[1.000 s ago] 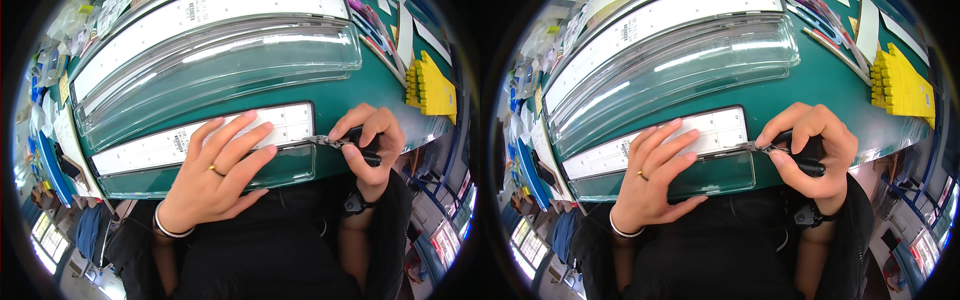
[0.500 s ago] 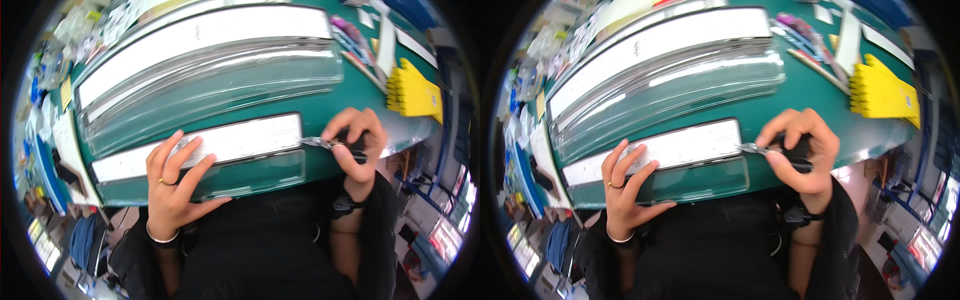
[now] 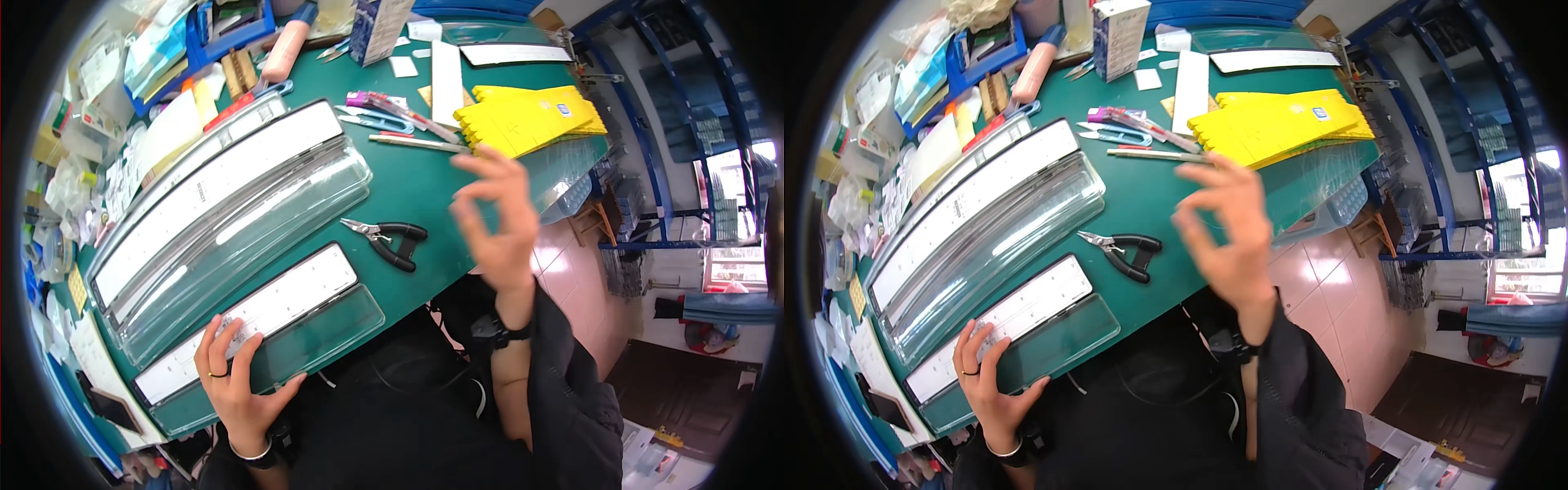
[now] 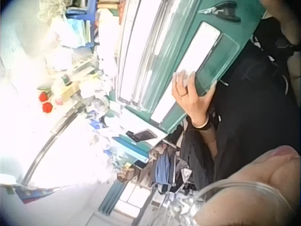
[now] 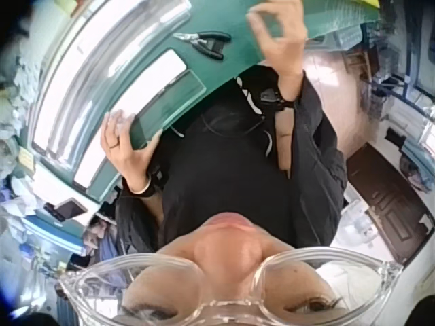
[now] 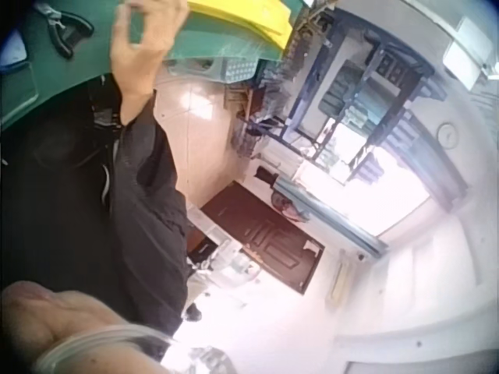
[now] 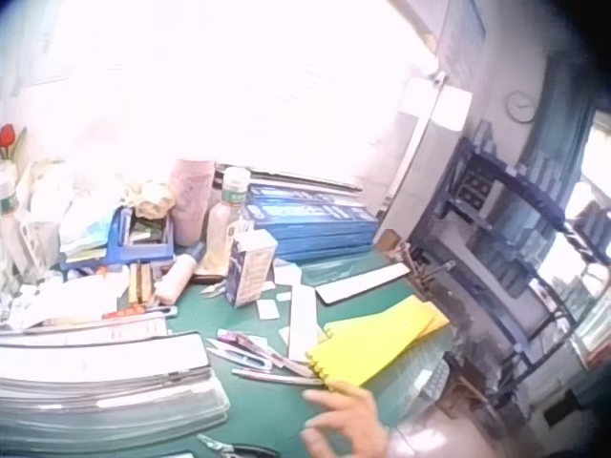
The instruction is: The person is assembling small components, using pliers to cut parts from a strip and sorting pieces into a tray.
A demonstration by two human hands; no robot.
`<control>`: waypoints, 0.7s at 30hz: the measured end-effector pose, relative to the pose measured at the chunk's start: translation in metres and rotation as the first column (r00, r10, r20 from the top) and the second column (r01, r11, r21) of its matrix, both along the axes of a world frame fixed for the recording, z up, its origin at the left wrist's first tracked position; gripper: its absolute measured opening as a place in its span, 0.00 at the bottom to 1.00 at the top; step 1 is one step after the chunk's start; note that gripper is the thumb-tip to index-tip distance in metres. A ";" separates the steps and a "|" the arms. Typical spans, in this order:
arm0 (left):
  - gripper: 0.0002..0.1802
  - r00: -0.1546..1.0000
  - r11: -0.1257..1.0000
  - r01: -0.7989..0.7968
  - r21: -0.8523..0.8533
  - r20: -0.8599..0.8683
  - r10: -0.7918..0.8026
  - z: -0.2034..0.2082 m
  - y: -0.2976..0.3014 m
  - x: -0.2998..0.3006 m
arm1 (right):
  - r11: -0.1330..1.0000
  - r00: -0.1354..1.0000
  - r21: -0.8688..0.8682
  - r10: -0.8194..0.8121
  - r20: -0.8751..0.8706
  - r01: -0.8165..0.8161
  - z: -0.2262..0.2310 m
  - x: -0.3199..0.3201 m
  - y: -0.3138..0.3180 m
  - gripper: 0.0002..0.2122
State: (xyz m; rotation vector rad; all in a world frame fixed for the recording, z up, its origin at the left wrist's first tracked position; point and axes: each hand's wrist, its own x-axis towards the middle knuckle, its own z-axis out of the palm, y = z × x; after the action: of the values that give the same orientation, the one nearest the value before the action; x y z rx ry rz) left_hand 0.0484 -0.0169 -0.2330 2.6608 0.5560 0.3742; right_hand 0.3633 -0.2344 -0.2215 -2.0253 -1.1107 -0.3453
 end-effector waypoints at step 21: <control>0.38 1.000 1.000 0.006 -0.007 -0.003 -0.006 0.003 -0.003 -0.001 | 0.926 0.902 -0.159 -0.277 0.332 0.343 0.005 0.055 -0.023 0.19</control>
State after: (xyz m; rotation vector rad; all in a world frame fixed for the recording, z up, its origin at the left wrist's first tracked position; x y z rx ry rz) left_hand 0.0474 -0.0203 -0.2303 2.6560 0.5496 0.3653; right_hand 0.4179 -0.2575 -0.2163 -2.4091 -1.0346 -0.7527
